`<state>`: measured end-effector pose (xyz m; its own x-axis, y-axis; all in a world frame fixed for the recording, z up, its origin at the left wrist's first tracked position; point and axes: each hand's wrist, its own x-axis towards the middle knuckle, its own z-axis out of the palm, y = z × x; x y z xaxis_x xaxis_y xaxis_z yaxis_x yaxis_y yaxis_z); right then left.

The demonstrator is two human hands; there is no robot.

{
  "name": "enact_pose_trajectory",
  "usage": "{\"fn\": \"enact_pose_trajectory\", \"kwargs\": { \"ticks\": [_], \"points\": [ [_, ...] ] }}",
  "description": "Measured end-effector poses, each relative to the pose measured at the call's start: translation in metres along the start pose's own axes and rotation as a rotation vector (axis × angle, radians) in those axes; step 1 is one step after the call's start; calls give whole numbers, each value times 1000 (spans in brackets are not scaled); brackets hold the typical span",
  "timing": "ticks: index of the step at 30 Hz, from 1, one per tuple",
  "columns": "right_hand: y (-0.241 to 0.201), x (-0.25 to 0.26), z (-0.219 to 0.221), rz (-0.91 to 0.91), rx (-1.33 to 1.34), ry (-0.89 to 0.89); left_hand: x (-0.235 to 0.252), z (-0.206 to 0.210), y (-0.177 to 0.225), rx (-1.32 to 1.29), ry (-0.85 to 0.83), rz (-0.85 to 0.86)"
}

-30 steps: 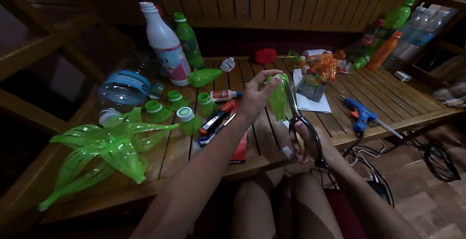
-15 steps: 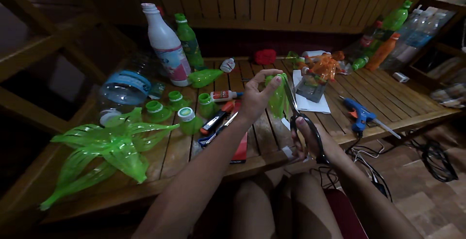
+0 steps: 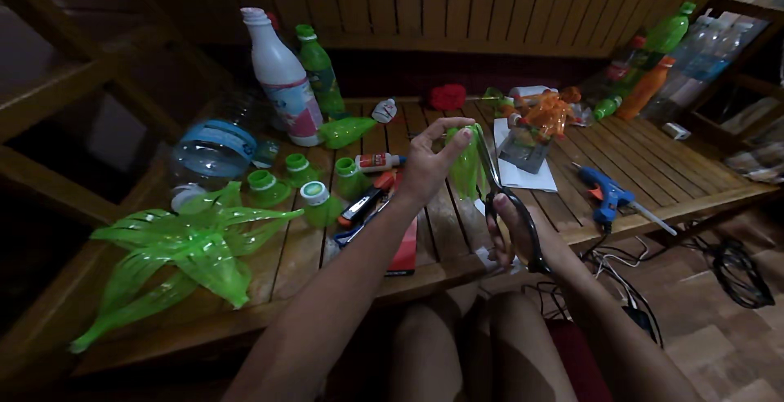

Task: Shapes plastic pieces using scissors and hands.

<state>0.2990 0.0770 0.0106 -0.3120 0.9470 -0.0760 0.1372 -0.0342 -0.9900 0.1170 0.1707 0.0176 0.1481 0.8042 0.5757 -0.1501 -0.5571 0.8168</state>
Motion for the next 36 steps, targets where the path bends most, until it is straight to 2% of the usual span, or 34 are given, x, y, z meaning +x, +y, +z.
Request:
{"fn": "enact_pose_trajectory", "kwargs": {
  "ticks": [4,17,25,36],
  "points": [
    [-2,1,-1,-2,6,-42,0,0,-1,-21,-2,-19],
    [-8,0,6,27,-66,41,2,-3,-2,-41,-25,6],
    [-3,0,6,-4,-75,49,-1,-1,0,-83,-25,-49],
    [-5,3,8,10,-74,44,0,-2,-7,-62,-33,39]
  ]
}}
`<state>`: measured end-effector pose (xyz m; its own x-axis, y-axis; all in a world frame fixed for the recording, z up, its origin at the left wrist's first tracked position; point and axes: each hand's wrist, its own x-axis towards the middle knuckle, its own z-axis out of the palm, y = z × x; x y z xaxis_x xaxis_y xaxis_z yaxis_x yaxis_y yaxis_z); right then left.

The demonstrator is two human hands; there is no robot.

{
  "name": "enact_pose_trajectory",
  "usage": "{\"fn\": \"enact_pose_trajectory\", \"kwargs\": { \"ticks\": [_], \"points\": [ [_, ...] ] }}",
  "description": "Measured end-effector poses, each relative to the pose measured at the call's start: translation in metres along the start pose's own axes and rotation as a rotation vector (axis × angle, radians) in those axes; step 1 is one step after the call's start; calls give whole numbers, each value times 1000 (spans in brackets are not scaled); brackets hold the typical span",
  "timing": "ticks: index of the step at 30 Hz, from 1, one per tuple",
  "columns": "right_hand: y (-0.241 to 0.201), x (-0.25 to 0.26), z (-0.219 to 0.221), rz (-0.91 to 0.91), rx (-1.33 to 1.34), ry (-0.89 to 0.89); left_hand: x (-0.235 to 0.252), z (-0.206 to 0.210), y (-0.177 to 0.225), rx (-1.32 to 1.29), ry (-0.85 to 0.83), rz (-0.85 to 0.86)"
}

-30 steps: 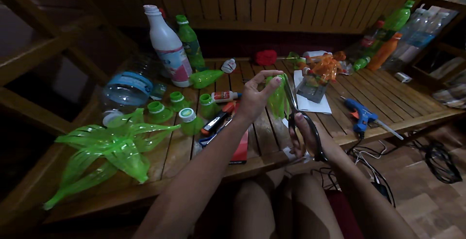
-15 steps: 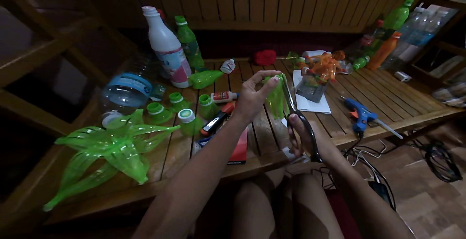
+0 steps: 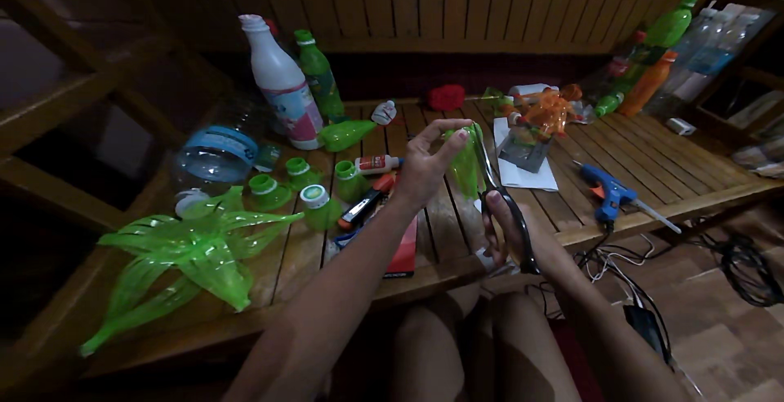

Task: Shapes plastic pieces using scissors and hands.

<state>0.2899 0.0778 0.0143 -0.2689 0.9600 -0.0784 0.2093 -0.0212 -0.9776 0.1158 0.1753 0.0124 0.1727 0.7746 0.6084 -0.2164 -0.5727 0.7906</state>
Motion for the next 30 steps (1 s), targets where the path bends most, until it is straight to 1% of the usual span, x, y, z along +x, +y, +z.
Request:
{"fn": "enact_pose_trajectory", "kwargs": {
  "ticks": [7,12,16,21,24,30],
  "points": [
    [-4,-4,3,18,-149,42,-3,3,6,14,8,-43],
    [-9,-4,7,36,-216,65,-2,2,3,60,38,-2],
    [-6,-4,2,37,-204,33,-2,2,5,47,23,-18],
    [-1,-3,-4,5,-80,-46,-2,3,8,74,25,-34],
    [2,-2,0,-14,-81,-35,-5,4,13,84,36,-100],
    [1,0,5,0,-154,9,-1,2,6,46,38,-91]
  ]
}}
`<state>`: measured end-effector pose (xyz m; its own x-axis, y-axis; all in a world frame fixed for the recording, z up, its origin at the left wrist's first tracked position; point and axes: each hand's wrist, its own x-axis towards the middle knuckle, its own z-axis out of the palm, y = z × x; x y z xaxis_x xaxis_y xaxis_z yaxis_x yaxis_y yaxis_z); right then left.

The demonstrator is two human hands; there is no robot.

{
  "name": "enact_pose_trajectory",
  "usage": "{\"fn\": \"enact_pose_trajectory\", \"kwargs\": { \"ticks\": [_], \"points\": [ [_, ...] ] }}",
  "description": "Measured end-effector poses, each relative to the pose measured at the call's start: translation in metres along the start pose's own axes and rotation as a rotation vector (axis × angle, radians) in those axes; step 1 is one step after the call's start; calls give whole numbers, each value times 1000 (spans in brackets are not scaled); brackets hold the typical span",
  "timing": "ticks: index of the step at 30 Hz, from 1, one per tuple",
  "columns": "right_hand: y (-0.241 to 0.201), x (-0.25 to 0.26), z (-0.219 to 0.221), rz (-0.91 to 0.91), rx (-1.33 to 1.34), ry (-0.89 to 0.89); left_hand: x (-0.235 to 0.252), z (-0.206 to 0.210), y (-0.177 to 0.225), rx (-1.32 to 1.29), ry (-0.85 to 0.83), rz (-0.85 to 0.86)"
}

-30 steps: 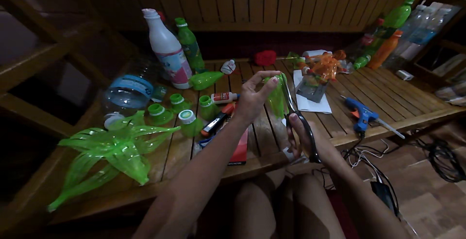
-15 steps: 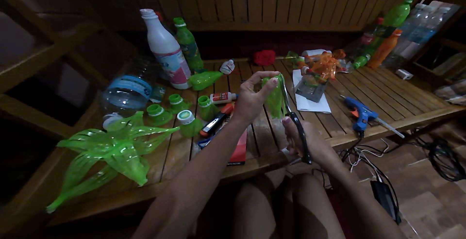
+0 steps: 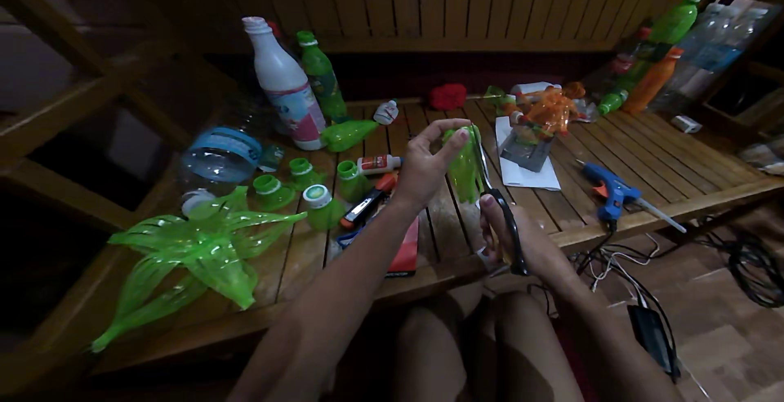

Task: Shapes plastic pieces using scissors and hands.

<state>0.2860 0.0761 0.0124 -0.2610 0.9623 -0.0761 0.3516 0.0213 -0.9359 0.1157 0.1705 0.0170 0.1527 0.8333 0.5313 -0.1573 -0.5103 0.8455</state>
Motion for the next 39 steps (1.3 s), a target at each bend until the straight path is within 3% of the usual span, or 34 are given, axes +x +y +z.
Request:
{"fn": "enact_pose_trajectory", "kwargs": {
  "ticks": [9,39],
  "points": [
    [-9,-1,4,59,-101,61,0,0,-1,-9,0,-2],
    [1,0,4,-27,12,49,0,0,0,32,14,31]
  ]
}}
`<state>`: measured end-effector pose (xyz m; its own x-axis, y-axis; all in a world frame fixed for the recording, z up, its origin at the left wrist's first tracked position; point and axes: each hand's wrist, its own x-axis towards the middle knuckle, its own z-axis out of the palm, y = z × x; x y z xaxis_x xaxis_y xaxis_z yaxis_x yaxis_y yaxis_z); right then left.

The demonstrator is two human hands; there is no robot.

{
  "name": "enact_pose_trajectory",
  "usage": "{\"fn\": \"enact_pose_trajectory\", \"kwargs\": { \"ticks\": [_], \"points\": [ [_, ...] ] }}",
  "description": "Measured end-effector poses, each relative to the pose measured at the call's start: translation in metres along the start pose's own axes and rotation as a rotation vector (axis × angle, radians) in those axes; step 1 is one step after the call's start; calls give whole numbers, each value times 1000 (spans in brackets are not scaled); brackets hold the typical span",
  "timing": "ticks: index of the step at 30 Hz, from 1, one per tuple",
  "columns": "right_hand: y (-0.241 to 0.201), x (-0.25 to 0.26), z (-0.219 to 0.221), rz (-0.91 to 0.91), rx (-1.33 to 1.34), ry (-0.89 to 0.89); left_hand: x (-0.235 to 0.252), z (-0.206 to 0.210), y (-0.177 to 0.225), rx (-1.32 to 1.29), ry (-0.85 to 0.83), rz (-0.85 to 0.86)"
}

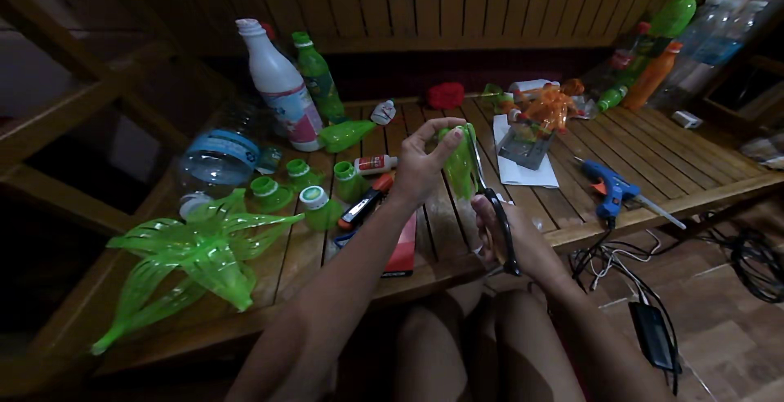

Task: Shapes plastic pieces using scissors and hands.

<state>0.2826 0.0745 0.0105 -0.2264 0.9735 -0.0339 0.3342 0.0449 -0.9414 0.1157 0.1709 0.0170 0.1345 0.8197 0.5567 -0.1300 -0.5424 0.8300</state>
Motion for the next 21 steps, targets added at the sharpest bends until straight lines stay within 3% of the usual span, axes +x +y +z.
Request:
{"fn": "enact_pose_trajectory", "kwargs": {
  "ticks": [21],
  "points": [
    [3,0,1,-13,-8,13,0,-2,-3,-24,-25,24]
  ]
}}
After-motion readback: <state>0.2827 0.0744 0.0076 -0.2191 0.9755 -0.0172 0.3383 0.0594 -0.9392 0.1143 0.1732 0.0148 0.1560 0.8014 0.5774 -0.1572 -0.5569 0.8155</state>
